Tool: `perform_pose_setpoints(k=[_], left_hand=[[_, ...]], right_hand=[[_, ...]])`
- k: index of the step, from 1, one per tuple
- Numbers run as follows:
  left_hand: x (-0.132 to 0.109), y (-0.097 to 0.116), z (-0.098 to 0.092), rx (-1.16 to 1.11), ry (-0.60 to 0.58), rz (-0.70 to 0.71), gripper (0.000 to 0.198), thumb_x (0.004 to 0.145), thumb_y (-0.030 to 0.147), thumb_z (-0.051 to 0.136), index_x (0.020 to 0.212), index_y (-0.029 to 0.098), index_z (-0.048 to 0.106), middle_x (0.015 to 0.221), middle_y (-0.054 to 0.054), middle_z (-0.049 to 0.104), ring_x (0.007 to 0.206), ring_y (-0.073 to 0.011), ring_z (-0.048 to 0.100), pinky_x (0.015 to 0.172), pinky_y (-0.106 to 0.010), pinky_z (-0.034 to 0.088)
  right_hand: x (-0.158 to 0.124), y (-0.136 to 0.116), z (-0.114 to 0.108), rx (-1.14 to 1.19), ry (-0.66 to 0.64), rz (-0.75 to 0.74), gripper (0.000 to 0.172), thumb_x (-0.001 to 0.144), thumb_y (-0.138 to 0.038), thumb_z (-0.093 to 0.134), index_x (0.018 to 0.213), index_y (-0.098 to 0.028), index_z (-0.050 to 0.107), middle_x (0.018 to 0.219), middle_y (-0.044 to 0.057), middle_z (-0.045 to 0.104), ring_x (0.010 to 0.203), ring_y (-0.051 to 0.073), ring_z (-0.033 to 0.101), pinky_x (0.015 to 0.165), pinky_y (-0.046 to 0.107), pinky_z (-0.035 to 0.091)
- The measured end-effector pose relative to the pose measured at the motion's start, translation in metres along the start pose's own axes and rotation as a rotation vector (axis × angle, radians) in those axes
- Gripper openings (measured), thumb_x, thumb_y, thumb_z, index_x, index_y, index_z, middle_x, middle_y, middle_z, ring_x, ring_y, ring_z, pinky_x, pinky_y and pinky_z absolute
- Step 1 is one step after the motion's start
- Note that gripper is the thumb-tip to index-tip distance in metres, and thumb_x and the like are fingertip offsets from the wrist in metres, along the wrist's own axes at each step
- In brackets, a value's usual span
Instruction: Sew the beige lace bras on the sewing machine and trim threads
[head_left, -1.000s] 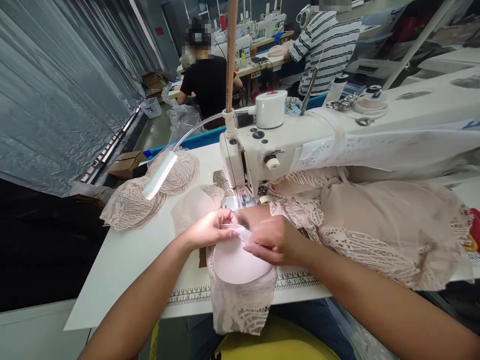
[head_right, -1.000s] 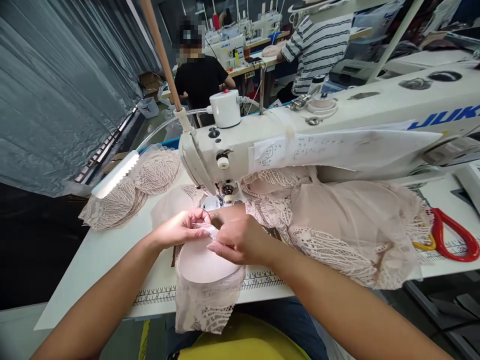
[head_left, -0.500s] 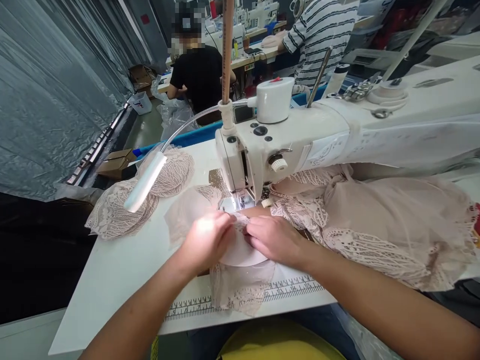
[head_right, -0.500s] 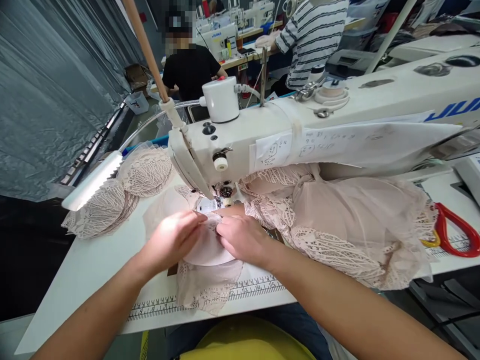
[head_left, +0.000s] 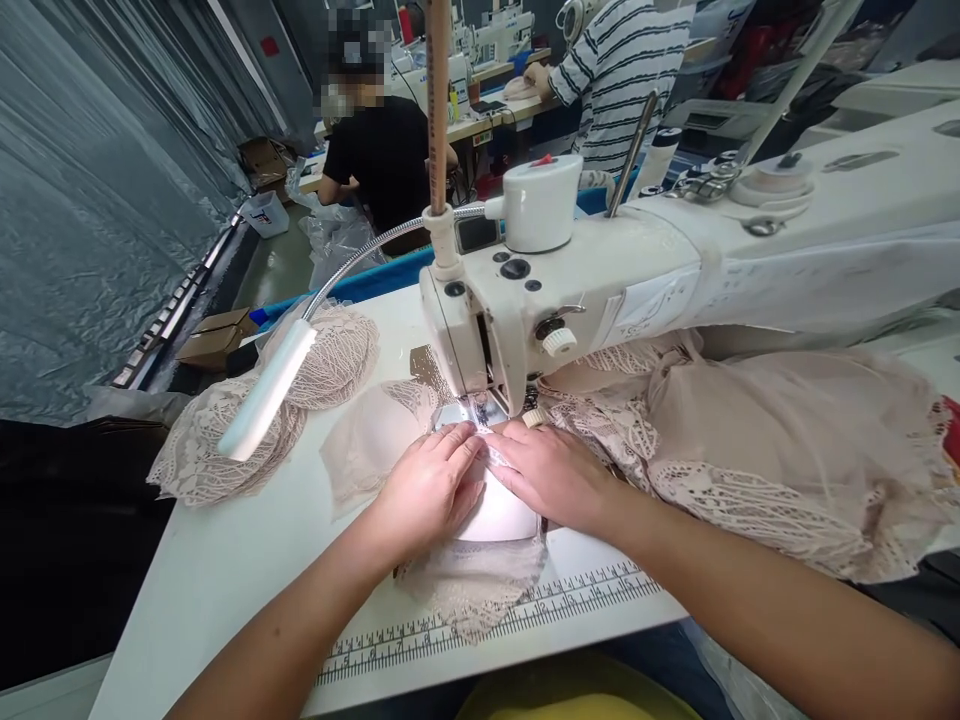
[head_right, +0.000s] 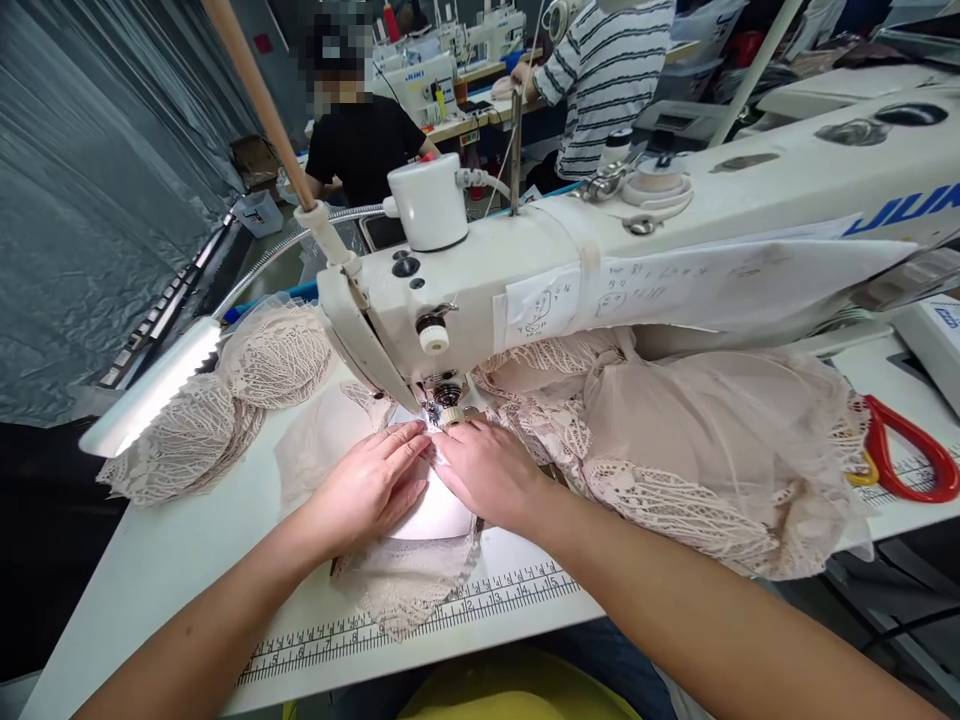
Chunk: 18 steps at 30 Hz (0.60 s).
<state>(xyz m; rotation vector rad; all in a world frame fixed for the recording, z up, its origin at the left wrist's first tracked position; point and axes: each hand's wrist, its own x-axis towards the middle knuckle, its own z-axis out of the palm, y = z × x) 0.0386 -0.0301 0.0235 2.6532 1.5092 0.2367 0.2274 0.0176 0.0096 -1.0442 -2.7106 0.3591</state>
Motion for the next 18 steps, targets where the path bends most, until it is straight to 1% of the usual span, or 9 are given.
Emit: perform_pose_setpoints(k=[4, 9, 13, 18], left_hand=[[0.003, -0.007, 0.0, -0.014, -0.072, -0.003, 0.053, 0.087, 0.033, 0.049, 0.133, 0.005, 0.045, 0.136, -0.02, 0.048, 0.123, -0.0306, 0.047, 0.103, -0.047, 0.042], [0.009, -0.015, -0.003, -0.074, -0.13, -0.01, 0.055, 0.088, 0.034, 0.047, 0.134, 0.004, 0.044, 0.141, -0.021, 0.043, 0.127, -0.0303, 0.044, 0.107, -0.046, 0.039], [0.014, -0.018, -0.007, -0.096, -0.179, -0.002, 0.055, 0.088, 0.034, 0.046, 0.134, 0.003, 0.044, 0.14, -0.021, 0.043, 0.128, -0.0301, 0.043, 0.105, -0.044, 0.042], [0.016, -0.023, -0.007, -0.095, -0.202, 0.022, 0.059, 0.088, 0.035, 0.047, 0.138, 0.005, 0.039, 0.137, -0.021, 0.047, 0.122, -0.0304, 0.048, 0.101, -0.045, 0.045]], right_hand=[[0.001, 0.0, 0.002, -0.013, -0.006, 0.014, 0.024, 0.088, -0.022, 0.051, 0.107, -0.016, 0.062, 0.097, 0.006, 0.065, 0.084, 0.02, 0.058, 0.071, 0.031, 0.043], [0.003, 0.001, 0.003, -0.035, 0.013, 0.026, 0.025, 0.088, -0.023, 0.05, 0.109, -0.015, 0.062, 0.095, 0.007, 0.066, 0.084, 0.021, 0.059, 0.07, 0.032, 0.044], [0.004, 0.0, 0.004, -0.049, 0.041, 0.037, 0.023, 0.088, -0.022, 0.05, 0.105, -0.015, 0.063, 0.092, 0.008, 0.065, 0.084, 0.021, 0.059, 0.07, 0.031, 0.044], [0.005, -0.002, 0.005, -0.069, 0.051, 0.064, 0.022, 0.088, -0.024, 0.05, 0.101, -0.015, 0.065, 0.082, 0.009, 0.063, 0.087, 0.022, 0.058, 0.07, 0.031, 0.043]])
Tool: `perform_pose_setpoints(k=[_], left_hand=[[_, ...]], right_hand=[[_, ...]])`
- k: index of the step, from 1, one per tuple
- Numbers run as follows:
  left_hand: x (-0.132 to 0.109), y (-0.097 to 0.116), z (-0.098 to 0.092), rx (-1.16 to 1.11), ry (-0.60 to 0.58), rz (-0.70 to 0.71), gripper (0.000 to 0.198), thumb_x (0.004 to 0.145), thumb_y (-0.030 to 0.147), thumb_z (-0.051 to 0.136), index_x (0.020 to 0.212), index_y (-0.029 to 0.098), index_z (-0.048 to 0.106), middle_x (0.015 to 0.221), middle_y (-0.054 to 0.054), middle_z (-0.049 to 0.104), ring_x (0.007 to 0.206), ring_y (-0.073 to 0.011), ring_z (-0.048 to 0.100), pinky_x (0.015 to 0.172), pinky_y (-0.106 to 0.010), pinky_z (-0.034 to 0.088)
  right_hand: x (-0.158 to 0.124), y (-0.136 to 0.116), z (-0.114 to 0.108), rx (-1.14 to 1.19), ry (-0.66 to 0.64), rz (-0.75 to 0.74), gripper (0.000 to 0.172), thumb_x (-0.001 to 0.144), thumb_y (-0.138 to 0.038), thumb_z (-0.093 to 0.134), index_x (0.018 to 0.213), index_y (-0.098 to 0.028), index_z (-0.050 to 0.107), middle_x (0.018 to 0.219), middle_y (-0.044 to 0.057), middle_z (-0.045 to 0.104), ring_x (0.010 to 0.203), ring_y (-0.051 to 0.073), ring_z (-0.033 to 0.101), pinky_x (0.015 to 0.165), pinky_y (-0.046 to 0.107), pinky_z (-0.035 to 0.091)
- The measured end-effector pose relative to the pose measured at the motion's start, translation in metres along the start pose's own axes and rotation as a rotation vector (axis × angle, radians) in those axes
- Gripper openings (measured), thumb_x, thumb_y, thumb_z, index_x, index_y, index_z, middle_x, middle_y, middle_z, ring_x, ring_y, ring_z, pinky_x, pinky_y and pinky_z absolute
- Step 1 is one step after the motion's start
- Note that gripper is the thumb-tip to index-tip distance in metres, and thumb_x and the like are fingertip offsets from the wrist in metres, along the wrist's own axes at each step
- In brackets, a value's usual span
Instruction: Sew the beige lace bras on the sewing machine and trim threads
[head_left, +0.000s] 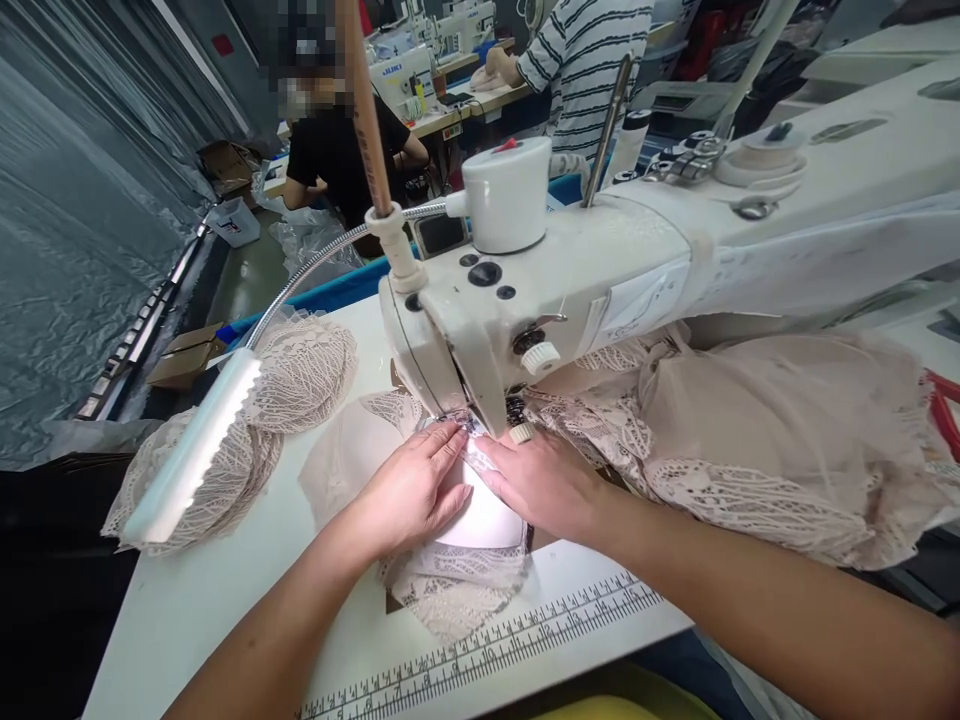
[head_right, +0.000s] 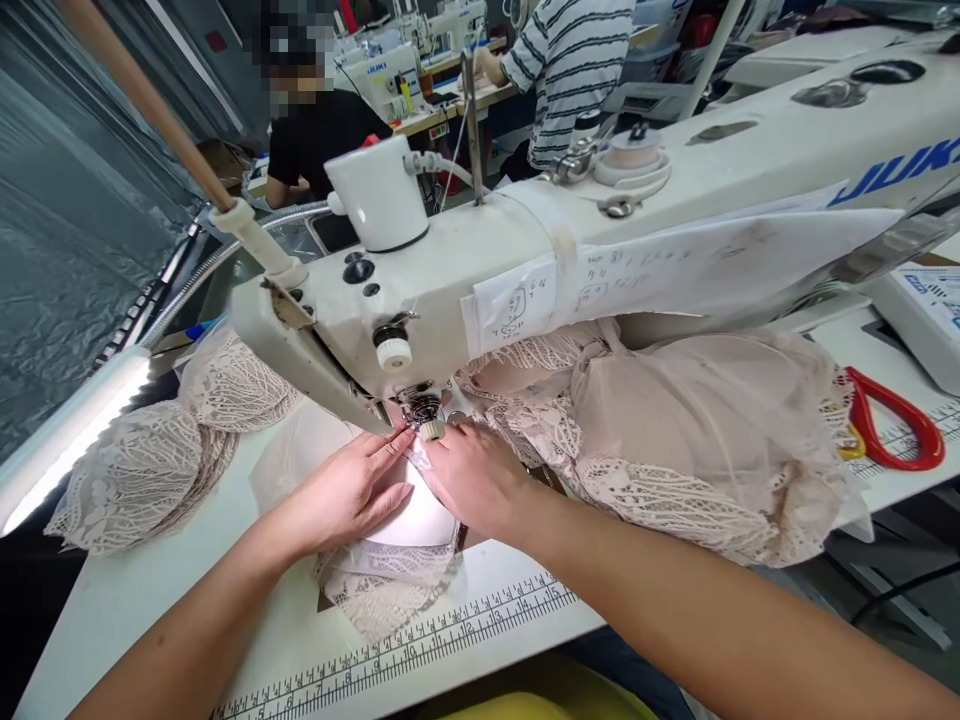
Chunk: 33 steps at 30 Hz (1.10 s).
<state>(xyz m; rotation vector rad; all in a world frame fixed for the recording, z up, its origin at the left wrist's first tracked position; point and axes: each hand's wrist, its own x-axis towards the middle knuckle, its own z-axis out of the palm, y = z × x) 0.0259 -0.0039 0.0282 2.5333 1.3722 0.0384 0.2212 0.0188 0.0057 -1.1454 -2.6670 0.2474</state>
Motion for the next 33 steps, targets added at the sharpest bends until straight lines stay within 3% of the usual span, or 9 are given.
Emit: perform_pose_setpoints(k=[7, 10, 14, 21, 27, 33], left_hand=[[-0.001, -0.011, -0.01, 0.106, 0.029, 0.104, 0.047, 0.085, 0.024, 0.048, 0.13, 0.01, 0.05, 0.113, -0.018, 0.062, 0.109, -0.0308, 0.055, 0.092, -0.047, 0.048], [-0.007, -0.005, -0.016, 0.182, 0.073, 0.083, 0.041, 0.081, 0.014, 0.049, 0.121, 0.01, 0.056, 0.113, -0.017, 0.061, 0.108, -0.0316, 0.054, 0.093, -0.052, 0.044], [-0.009, 0.009, -0.01, 0.129, 0.165, 0.095, 0.031, 0.086, 0.013, 0.045, 0.114, 0.012, 0.058, 0.113, -0.015, 0.06, 0.104, -0.0267, 0.055, 0.096, -0.048, 0.042], [-0.007, 0.012, 0.01, 0.066, 0.251, 0.097, 0.022, 0.089, 0.018, 0.045, 0.102, 0.011, 0.06, 0.091, -0.013, 0.059, 0.085, -0.0226, 0.053, 0.088, -0.045, 0.046], [-0.007, 0.009, 0.008, 0.008, 0.268, 0.108, 0.019, 0.089, 0.019, 0.045, 0.1, 0.012, 0.059, 0.089, -0.012, 0.057, 0.084, -0.0225, 0.052, 0.082, -0.042, 0.048], [-0.006, -0.008, 0.01, -0.042, 0.281, 0.095, 0.023, 0.087, 0.022, 0.047, 0.106, 0.014, 0.059, 0.092, -0.012, 0.057, 0.086, -0.0227, 0.053, 0.077, -0.038, 0.049]], right_hand=[[-0.001, 0.003, -0.002, 0.035, -0.007, 0.005, 0.021, 0.088, -0.02, 0.048, 0.098, -0.017, 0.067, 0.077, 0.007, 0.061, 0.076, 0.019, 0.056, 0.066, 0.029, 0.038], [-0.002, 0.007, -0.001, 0.05, 0.018, 0.025, 0.023, 0.088, -0.017, 0.045, 0.094, -0.02, 0.068, 0.075, 0.005, 0.061, 0.066, 0.015, 0.053, 0.06, 0.027, 0.034], [-0.004, 0.009, -0.002, 0.053, 0.049, 0.051, 0.025, 0.088, -0.015, 0.043, 0.088, -0.021, 0.068, 0.072, 0.003, 0.06, 0.057, 0.012, 0.047, 0.054, 0.027, 0.027], [-0.004, 0.01, -0.005, 0.078, 0.014, -0.134, 0.021, 0.084, -0.011, 0.045, 0.078, -0.017, 0.063, 0.071, 0.002, 0.057, 0.064, 0.013, 0.043, 0.056, 0.027, 0.025], [-0.003, 0.01, -0.005, 0.123, -0.003, -0.116, 0.022, 0.083, -0.009, 0.046, 0.078, -0.018, 0.065, 0.069, 0.001, 0.056, 0.063, 0.013, 0.041, 0.056, 0.027, 0.026], [0.0, 0.008, -0.003, 0.087, 0.005, -0.056, 0.021, 0.082, -0.009, 0.047, 0.083, -0.019, 0.065, 0.074, 0.002, 0.057, 0.065, 0.013, 0.042, 0.057, 0.026, 0.027]])
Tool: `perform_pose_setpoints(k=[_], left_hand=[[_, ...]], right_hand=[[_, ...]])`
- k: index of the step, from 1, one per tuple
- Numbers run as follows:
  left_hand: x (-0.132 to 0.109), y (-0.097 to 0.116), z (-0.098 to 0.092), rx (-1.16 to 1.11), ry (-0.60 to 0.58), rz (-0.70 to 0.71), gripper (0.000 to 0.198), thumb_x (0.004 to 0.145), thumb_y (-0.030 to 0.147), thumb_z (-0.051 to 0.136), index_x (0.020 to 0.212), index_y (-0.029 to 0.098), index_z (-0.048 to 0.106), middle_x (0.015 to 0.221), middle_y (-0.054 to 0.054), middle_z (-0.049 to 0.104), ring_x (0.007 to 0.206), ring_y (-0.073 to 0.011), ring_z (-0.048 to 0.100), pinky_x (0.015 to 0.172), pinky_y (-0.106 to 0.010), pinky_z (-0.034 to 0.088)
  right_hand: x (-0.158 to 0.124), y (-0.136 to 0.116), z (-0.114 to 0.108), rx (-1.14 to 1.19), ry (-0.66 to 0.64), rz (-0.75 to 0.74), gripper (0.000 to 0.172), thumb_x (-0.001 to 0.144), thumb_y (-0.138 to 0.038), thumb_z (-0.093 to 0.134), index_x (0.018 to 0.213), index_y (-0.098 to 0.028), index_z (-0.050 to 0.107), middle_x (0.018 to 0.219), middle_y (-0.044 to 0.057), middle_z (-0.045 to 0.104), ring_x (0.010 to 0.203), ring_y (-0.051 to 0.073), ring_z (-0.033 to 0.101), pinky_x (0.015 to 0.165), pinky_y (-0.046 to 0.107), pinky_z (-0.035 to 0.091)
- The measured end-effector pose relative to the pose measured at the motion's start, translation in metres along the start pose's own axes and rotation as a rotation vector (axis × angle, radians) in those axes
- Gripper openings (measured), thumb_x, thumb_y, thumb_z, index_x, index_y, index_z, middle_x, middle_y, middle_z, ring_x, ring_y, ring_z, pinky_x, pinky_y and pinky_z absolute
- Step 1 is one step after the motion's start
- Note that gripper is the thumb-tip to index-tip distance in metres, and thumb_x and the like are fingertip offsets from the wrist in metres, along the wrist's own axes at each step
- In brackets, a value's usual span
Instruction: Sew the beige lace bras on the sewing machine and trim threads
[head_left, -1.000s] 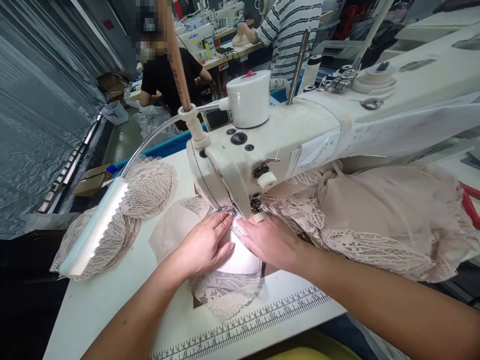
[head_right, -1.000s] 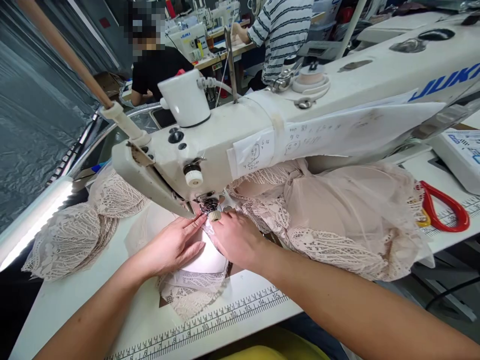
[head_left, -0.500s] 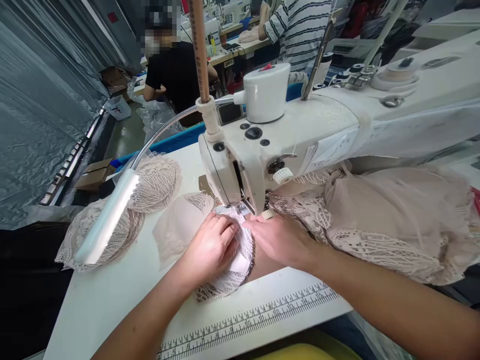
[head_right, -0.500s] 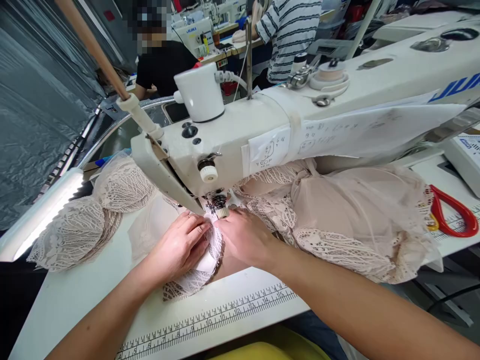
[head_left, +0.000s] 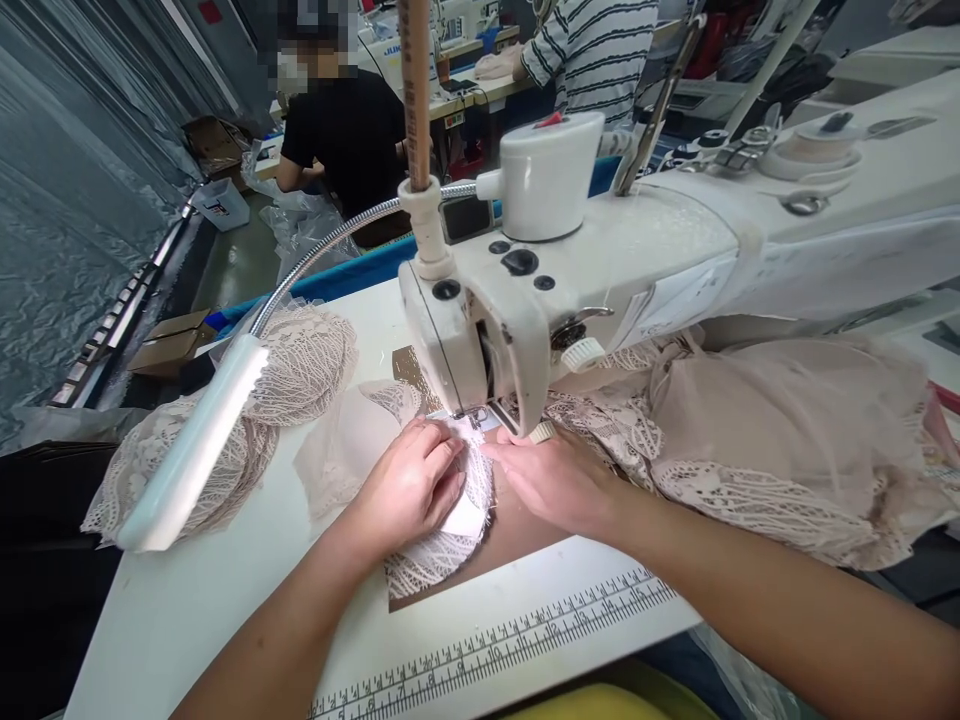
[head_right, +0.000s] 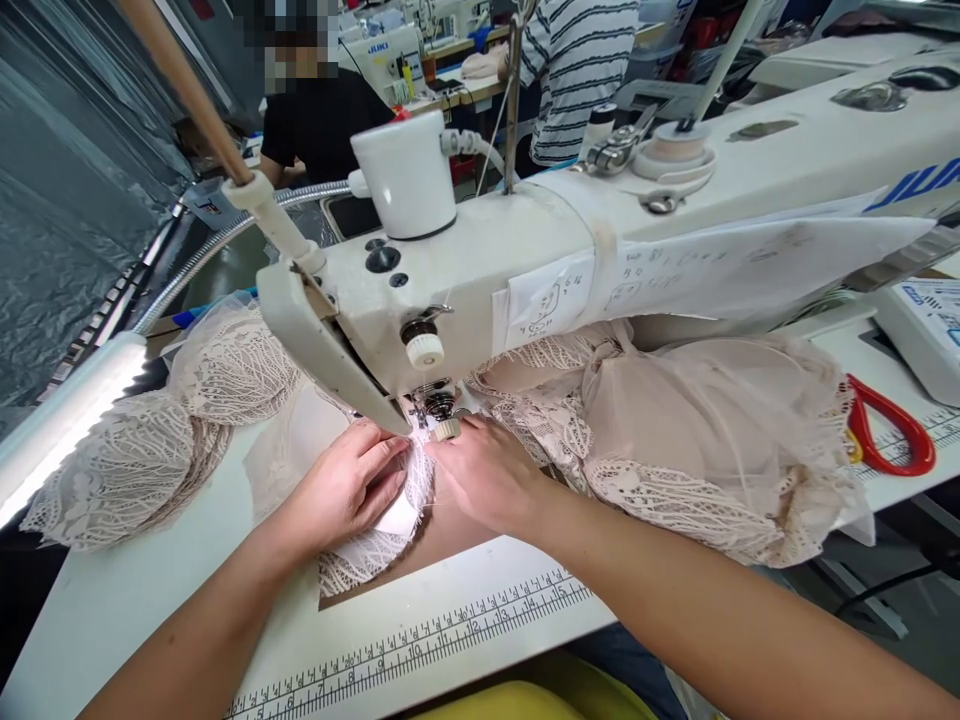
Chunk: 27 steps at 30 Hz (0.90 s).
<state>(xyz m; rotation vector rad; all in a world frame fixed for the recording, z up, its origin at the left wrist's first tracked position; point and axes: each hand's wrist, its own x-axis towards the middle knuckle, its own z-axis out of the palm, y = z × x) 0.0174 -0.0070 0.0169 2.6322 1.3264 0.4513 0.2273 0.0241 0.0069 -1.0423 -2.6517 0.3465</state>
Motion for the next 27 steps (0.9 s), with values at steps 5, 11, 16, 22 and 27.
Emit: perform_pose_setpoints(k=[5, 11, 16, 22, 27], left_hand=[[0.001, -0.005, 0.0, 0.065, 0.002, -0.002, 0.023, 0.087, 0.021, 0.047, 0.104, 0.014, 0.061, 0.092, -0.012, 0.057, 0.086, -0.0231, 0.053, 0.08, -0.041, 0.048], [0.003, 0.006, 0.003, 0.061, -0.015, 0.106, 0.031, 0.087, 0.014, 0.043, 0.114, 0.014, 0.059, 0.1, -0.015, 0.059, 0.091, -0.0247, 0.053, 0.083, -0.046, 0.045], [0.0, 0.006, 0.007, 0.009, -0.025, 0.151, 0.039, 0.085, 0.013, 0.043, 0.122, 0.015, 0.055, 0.108, -0.016, 0.059, 0.098, -0.0267, 0.054, 0.084, -0.05, 0.045], [-0.002, 0.002, 0.007, -0.011, -0.035, 0.127, 0.038, 0.087, 0.015, 0.045, 0.124, 0.014, 0.054, 0.121, -0.015, 0.058, 0.103, -0.0269, 0.051, 0.09, -0.047, 0.044], [0.0, 0.001, 0.008, -0.004, -0.027, 0.108, 0.038, 0.088, 0.017, 0.045, 0.124, 0.012, 0.054, 0.122, -0.016, 0.058, 0.102, -0.0268, 0.052, 0.089, -0.045, 0.045]], right_hand=[[0.002, -0.001, -0.002, -0.033, 0.0, 0.033, 0.025, 0.081, -0.007, 0.044, 0.09, -0.019, 0.064, 0.079, 0.003, 0.059, 0.065, 0.013, 0.044, 0.056, 0.026, 0.027], [0.002, -0.001, -0.004, 0.02, 0.065, 0.061, 0.026, 0.084, -0.01, 0.041, 0.092, -0.019, 0.065, 0.075, 0.003, 0.058, 0.066, 0.014, 0.048, 0.06, 0.026, 0.029], [0.002, -0.002, -0.005, 0.036, 0.04, 0.08, 0.023, 0.085, -0.013, 0.043, 0.088, -0.02, 0.064, 0.074, 0.002, 0.058, 0.062, 0.013, 0.046, 0.057, 0.025, 0.027], [0.003, -0.003, -0.004, 0.001, -0.024, 0.035, 0.019, 0.085, -0.014, 0.045, 0.082, -0.019, 0.063, 0.076, 0.002, 0.058, 0.062, 0.012, 0.045, 0.055, 0.025, 0.027], [0.004, -0.004, -0.001, -0.052, -0.019, 0.056, 0.025, 0.084, -0.012, 0.044, 0.094, -0.02, 0.065, 0.084, 0.005, 0.062, 0.066, 0.015, 0.049, 0.055, 0.026, 0.028]])
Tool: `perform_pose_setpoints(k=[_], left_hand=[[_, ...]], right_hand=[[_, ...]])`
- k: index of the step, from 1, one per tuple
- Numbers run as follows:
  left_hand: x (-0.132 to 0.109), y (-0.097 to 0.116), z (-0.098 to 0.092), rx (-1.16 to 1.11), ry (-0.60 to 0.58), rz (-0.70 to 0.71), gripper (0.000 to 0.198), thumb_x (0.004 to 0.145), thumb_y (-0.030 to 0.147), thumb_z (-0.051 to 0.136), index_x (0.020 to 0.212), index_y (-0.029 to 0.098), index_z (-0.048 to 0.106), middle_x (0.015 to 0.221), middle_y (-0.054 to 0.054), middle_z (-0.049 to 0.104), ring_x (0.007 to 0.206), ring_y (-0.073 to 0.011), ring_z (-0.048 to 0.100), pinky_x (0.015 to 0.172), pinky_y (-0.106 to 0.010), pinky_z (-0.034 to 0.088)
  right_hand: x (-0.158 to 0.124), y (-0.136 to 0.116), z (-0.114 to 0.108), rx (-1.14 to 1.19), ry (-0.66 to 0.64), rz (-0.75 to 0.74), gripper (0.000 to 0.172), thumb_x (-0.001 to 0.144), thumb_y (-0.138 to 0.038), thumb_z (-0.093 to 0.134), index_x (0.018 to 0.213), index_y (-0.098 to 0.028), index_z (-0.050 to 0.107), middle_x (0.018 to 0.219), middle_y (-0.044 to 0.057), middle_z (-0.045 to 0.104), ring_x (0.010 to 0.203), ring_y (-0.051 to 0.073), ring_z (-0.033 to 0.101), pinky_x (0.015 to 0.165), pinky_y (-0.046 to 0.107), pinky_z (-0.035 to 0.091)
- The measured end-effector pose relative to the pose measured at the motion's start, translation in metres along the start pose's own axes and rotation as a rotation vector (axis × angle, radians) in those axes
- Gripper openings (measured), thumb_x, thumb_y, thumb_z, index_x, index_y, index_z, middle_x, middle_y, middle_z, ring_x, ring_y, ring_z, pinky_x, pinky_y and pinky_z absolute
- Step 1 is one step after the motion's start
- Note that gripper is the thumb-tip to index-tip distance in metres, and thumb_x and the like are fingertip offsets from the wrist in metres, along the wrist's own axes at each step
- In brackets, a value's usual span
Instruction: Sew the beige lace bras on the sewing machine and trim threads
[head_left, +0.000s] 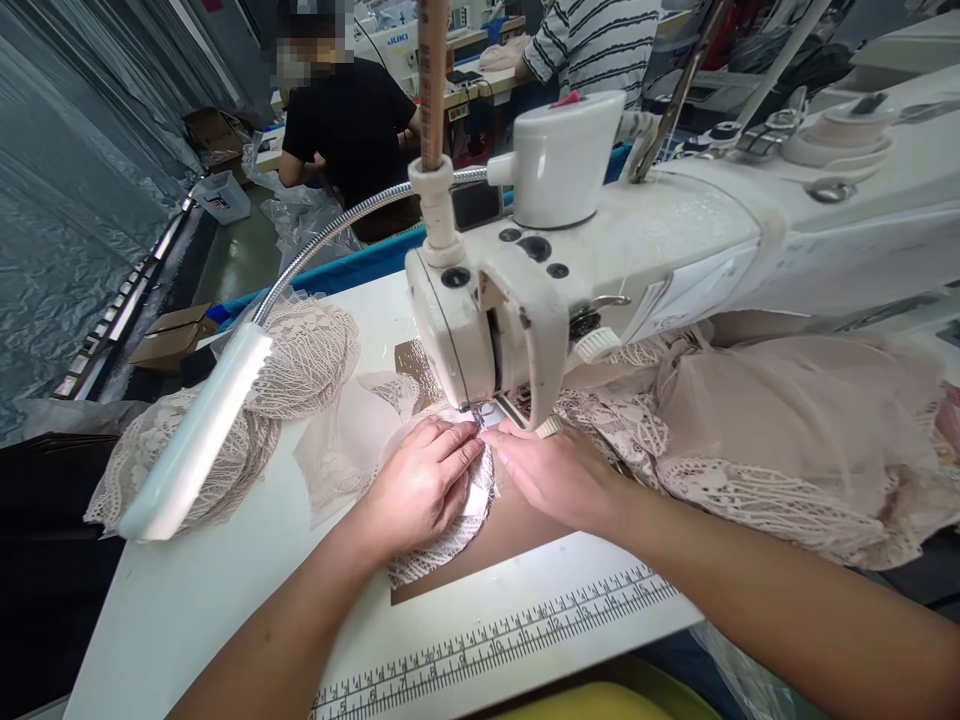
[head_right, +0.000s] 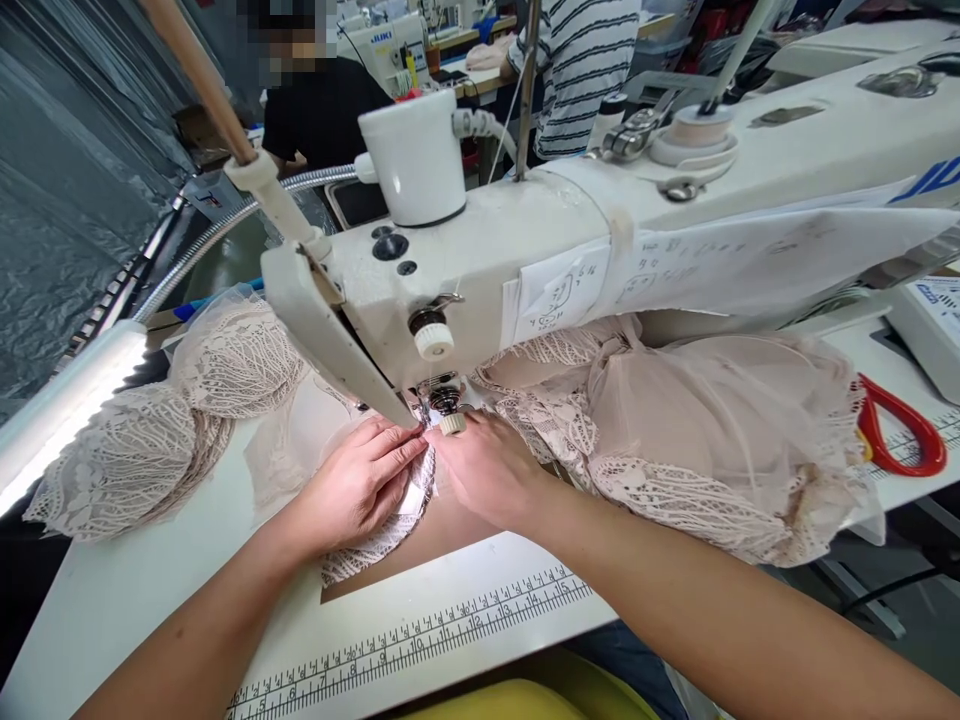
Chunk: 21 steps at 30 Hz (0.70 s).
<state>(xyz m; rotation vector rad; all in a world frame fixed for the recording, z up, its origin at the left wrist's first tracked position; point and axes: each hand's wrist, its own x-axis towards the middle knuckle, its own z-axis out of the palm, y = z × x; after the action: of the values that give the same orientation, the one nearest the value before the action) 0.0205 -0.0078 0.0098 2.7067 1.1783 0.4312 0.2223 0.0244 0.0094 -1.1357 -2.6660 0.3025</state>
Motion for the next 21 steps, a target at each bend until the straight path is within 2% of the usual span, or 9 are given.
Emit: perform_pose_setpoints(k=[6, 13, 21], left_hand=[[0.0008, 0.001, 0.0031, 0.075, 0.007, -0.016, 0.037, 0.088, 0.016, 0.044, 0.124, 0.011, 0.054, 0.123, -0.017, 0.057, 0.104, -0.0275, 0.051, 0.093, -0.049, 0.043], [0.0021, -0.0002, 0.0042, 0.084, 0.014, -0.021, 0.037, 0.088, 0.014, 0.044, 0.123, 0.012, 0.054, 0.119, -0.015, 0.06, 0.097, -0.0249, 0.052, 0.087, -0.044, 0.046], [0.0034, -0.0028, 0.0049, 0.108, 0.025, -0.004, 0.035, 0.087, 0.012, 0.045, 0.121, 0.01, 0.055, 0.118, -0.014, 0.061, 0.094, -0.0238, 0.051, 0.086, -0.042, 0.046]], right_hand=[[0.0013, -0.0022, 0.002, -0.052, -0.012, 0.032, 0.031, 0.083, -0.01, 0.043, 0.101, -0.02, 0.066, 0.088, 0.006, 0.064, 0.071, 0.017, 0.052, 0.056, 0.027, 0.032], [0.0035, -0.0052, 0.0008, -0.067, -0.019, 0.059, 0.028, 0.084, -0.011, 0.043, 0.097, -0.019, 0.067, 0.088, 0.007, 0.065, 0.071, 0.017, 0.053, 0.056, 0.026, 0.033], [0.0035, -0.0072, -0.0024, -0.089, -0.054, 0.087, 0.031, 0.086, -0.013, 0.043, 0.104, -0.021, 0.067, 0.089, 0.007, 0.066, 0.073, 0.017, 0.056, 0.057, 0.026, 0.034]])
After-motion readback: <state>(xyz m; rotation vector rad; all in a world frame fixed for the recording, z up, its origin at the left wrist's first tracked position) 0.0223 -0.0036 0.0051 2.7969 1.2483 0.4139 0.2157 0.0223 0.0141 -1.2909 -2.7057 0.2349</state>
